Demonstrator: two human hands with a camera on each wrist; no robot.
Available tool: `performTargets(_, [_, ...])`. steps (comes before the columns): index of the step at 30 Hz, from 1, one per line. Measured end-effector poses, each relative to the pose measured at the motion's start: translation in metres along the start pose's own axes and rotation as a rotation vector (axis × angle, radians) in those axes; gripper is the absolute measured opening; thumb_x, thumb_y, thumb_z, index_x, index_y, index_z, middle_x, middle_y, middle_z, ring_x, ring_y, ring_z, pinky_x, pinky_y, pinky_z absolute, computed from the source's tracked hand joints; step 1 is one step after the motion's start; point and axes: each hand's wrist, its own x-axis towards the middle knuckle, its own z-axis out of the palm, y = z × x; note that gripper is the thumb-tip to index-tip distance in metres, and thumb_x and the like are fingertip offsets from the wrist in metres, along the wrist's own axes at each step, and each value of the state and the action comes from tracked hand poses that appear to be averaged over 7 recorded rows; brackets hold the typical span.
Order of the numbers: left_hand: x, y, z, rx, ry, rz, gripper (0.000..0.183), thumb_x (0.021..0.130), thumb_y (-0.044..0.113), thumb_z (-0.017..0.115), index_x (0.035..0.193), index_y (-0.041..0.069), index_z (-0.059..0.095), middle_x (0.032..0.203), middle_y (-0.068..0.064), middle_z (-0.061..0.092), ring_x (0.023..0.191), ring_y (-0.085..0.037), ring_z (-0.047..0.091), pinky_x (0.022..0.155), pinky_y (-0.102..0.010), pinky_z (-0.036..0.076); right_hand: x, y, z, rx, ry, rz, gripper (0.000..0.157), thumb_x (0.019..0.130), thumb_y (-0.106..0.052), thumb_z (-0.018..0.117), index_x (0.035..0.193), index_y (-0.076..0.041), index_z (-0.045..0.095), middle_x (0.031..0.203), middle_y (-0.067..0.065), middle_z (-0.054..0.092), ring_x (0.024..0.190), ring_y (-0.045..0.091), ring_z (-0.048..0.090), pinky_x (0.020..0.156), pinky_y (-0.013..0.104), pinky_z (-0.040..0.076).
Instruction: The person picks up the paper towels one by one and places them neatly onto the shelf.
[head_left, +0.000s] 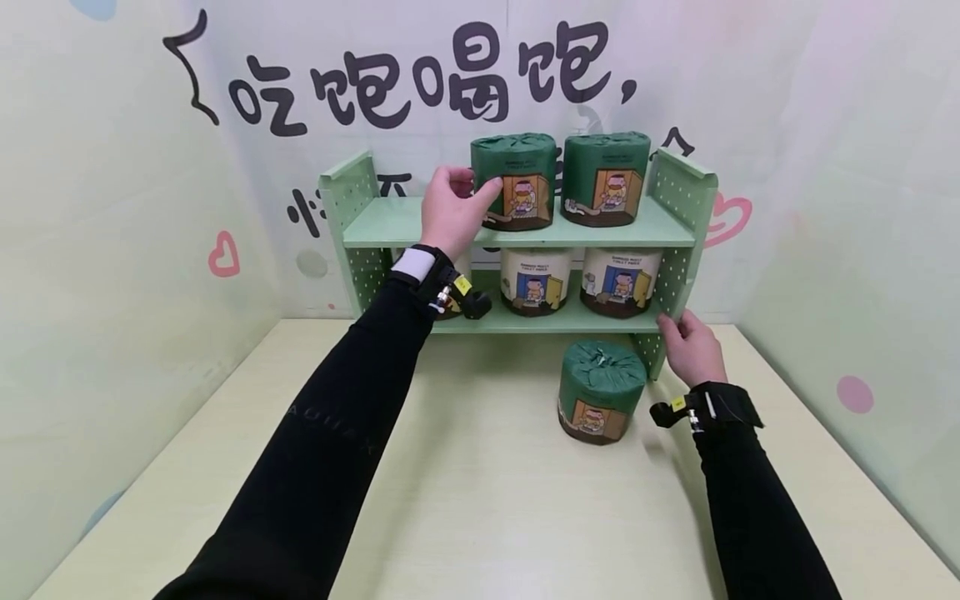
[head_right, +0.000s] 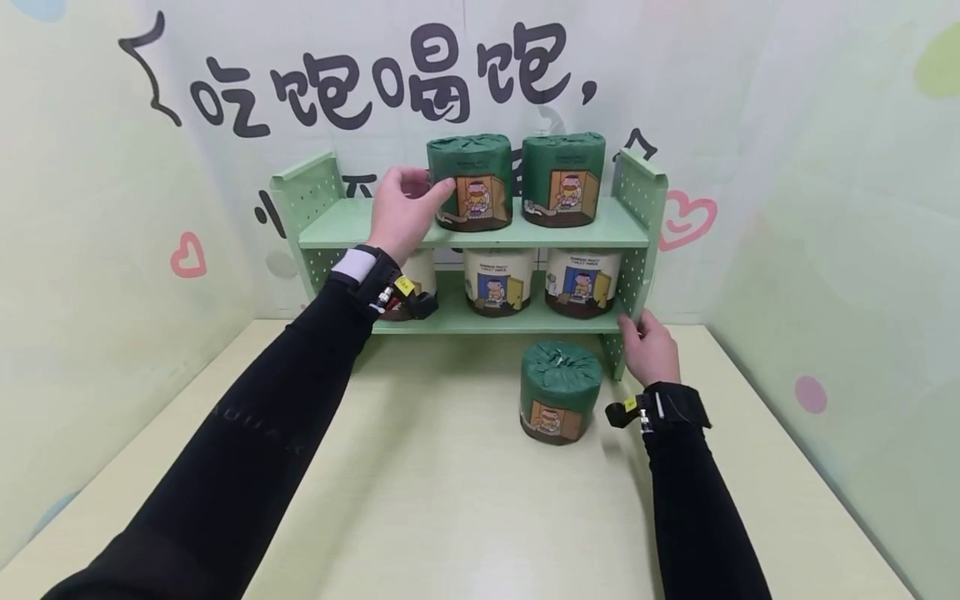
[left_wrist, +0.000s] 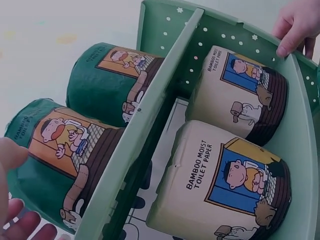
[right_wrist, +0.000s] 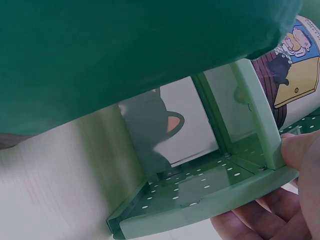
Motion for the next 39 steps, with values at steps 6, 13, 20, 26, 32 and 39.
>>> performTargets(6, [-0.009,0.0,-0.003,-0.135,0.012,0.03,0.046,0.093,0.033,0.072,0.126,0.007,0.054,0.117,-0.005,0.055,0.104,-0.013,0.051,0.088,-0.024,0.047,0.001,0.001,0.0,-0.004,-0.003,0.003,0.054,0.107,-0.044,0.04,0.141,-0.004,0.05,0.129,0.023,0.057,0.115,0.04,0.053,0.095,0.061,0.043])
performTargets(13, [-0.044,0.012,-0.007,-0.283,-0.017,0.088,0.037,0.094,0.023,0.072,0.12,0.001,0.059,0.113,-0.006,0.059,0.101,-0.018,0.058,0.081,-0.028,0.055,0.002,0.003,-0.001,-0.004,-0.006,0.009,0.054,0.107,-0.044,0.039,0.142,-0.003,0.048,0.13,0.024,0.056,0.116,0.04,0.052,0.096,0.062,0.042])
performTargets(20, [-0.072,0.008,-0.004,-0.362,-0.087,0.102,0.033,0.095,0.016,0.07,0.119,-0.004,0.059,0.12,-0.011,0.059,0.101,-0.022,0.059,0.08,-0.032,0.057,0.002,0.003,0.0,0.001,-0.011,0.004,0.055,0.107,-0.043,0.039,0.142,-0.002,0.048,0.13,0.024,0.056,0.116,0.04,0.052,0.096,0.062,0.042])
performTargets(26, [-0.082,-0.025,0.007,-0.428,-0.165,0.099,0.03,0.093,0.021,0.073,0.117,0.006,0.063,0.117,-0.005,0.063,0.1,-0.018,0.061,0.081,-0.032,0.058,0.003,0.003,0.0,-0.002,-0.002,0.0,0.054,0.107,-0.043,0.039,0.141,-0.002,0.049,0.13,0.024,0.056,0.116,0.04,0.052,0.097,0.062,0.042])
performTargets(32, [-0.1,-0.042,0.016,-0.477,-0.231,0.107,0.035,0.094,0.017,0.072,0.121,0.0,0.06,0.116,-0.011,0.063,0.102,-0.022,0.061,0.083,-0.033,0.058,0.003,0.002,0.001,0.0,0.001,-0.001,0.053,0.107,-0.042,0.04,0.142,-0.002,0.049,0.13,0.024,0.056,0.116,0.04,0.052,0.096,0.062,0.042])
performTargets(39, [-0.12,-0.056,0.031,-0.441,-0.286,0.11,0.035,0.094,0.02,0.072,0.122,0.003,0.061,0.118,-0.011,0.063,0.102,-0.02,0.06,0.083,-0.034,0.057,0.002,0.0,0.0,0.001,-0.003,-0.006,0.054,0.108,-0.042,0.039,0.142,-0.002,0.048,0.13,0.025,0.056,0.115,0.041,0.052,0.096,0.062,0.042])
